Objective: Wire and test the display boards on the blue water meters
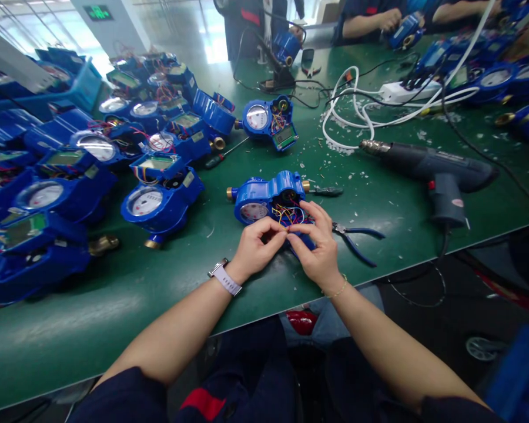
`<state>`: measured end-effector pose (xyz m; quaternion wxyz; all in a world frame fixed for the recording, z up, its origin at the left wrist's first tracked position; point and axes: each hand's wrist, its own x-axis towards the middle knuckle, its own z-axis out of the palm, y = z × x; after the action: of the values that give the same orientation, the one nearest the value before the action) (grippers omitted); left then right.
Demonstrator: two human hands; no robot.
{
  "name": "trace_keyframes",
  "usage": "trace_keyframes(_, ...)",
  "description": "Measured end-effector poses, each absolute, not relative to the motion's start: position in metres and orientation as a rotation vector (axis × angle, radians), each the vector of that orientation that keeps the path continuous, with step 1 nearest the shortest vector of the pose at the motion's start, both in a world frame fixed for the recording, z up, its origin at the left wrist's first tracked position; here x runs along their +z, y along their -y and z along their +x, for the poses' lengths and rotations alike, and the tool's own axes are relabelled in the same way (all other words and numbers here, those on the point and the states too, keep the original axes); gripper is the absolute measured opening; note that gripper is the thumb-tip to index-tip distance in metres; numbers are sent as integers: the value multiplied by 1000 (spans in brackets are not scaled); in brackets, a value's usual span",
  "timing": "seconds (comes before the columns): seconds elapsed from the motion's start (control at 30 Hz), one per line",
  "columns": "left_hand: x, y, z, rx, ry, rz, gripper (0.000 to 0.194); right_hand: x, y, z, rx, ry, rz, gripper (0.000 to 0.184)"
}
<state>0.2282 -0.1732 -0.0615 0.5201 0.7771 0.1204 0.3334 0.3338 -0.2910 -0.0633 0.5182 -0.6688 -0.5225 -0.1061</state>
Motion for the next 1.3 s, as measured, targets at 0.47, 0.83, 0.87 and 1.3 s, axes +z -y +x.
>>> trace_keyframes(0.47, -60, 176, 229, 649, -295, 1743, 16, -66, 298, 340, -451, 1264, -1635, 19)
trace_keyframes(0.83, -61, 179, 236, 796, -391, 1615, 20, -72, 287, 334, -455, 1286, -1688, 13)
trace_keyframes(0.87, -61, 179, 236, 793, -388, 1605, 20, -72, 287, 334, -444, 1274, -1683, 12)
trace_keyframes(1.3, -61, 181, 235, 762, -409, 1607, 25, -68, 288, 334, -327, 1192, -1677, 8)
